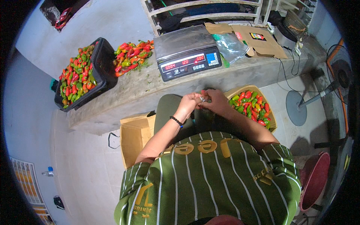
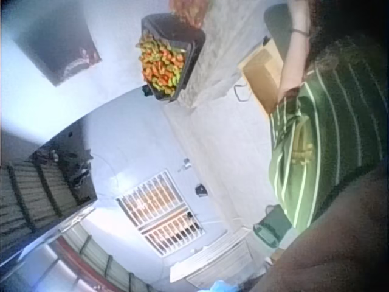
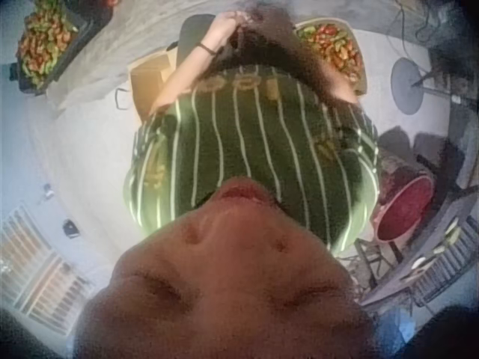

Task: The person weighs red and green peppers on a digital scale, places them into clear plastic bags, and ties the bags shut. The person repeats this process multiple times, handling peppers from a large black crate and a yellow basket.

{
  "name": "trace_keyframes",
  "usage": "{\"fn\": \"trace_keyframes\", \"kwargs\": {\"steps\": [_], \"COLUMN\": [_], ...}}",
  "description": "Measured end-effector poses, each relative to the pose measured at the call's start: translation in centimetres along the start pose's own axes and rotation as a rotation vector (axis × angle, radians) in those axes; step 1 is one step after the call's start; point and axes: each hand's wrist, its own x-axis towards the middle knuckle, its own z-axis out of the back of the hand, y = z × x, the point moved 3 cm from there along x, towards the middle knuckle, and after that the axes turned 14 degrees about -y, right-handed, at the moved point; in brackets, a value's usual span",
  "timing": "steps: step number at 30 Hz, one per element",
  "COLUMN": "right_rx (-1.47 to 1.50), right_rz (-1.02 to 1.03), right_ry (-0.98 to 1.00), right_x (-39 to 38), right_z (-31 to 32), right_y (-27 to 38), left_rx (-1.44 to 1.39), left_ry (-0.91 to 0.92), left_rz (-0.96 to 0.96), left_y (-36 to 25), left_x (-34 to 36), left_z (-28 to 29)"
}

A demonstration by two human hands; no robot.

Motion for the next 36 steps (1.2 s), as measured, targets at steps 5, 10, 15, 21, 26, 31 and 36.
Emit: {"fn": "trace_keyframes", "kwargs": {"steps": [5, 10, 15, 21, 26, 31, 36], "right_rx": [-0.171, -0.217, -0.333, -0.347, -0.29, -0.255, -0.237], "right_rz": [0.175, 0.257, 0.232, 0.281, 0.212, 0.189, 0.22], "right_ry": [-0.175, -0.225, -0.244, -0.286, -0.289, -0.299, -0.312], "right_x": [-0.4, -0.5, -0.5, -0.6, -0.8, -0.8, -0.8], "right_z": [-0.2, -0.3, -0.7, -1.6, -1.8, -2.0, -1.9], "right_y": [0.4, 0.8, 1.0, -0.3, -0.6, -1.0, -0.8], "left_rx": [-0.077, -0.109, -0.078, 0.1, 0.249, 0.391, 0.583], "left_ry": [-0.005, -0.05, -0.125, -0.147, -0.158, -0.137, -0.213], "left_rz": [0.04, 0.002, -0.11, -0.233, -0.417, -0.519, -0.745], "left_y": [0.0, -0.4, 0.4, 0.9, 0.6, -0.6, 0.0], "left_x": [0.0, -0.6, -0.5, 0.0, -0.3, -0.8, -0.1], "left_z": [-0.2, -0.8, -1.4, -1.1, -0.7, -0.7, -0.6]}}
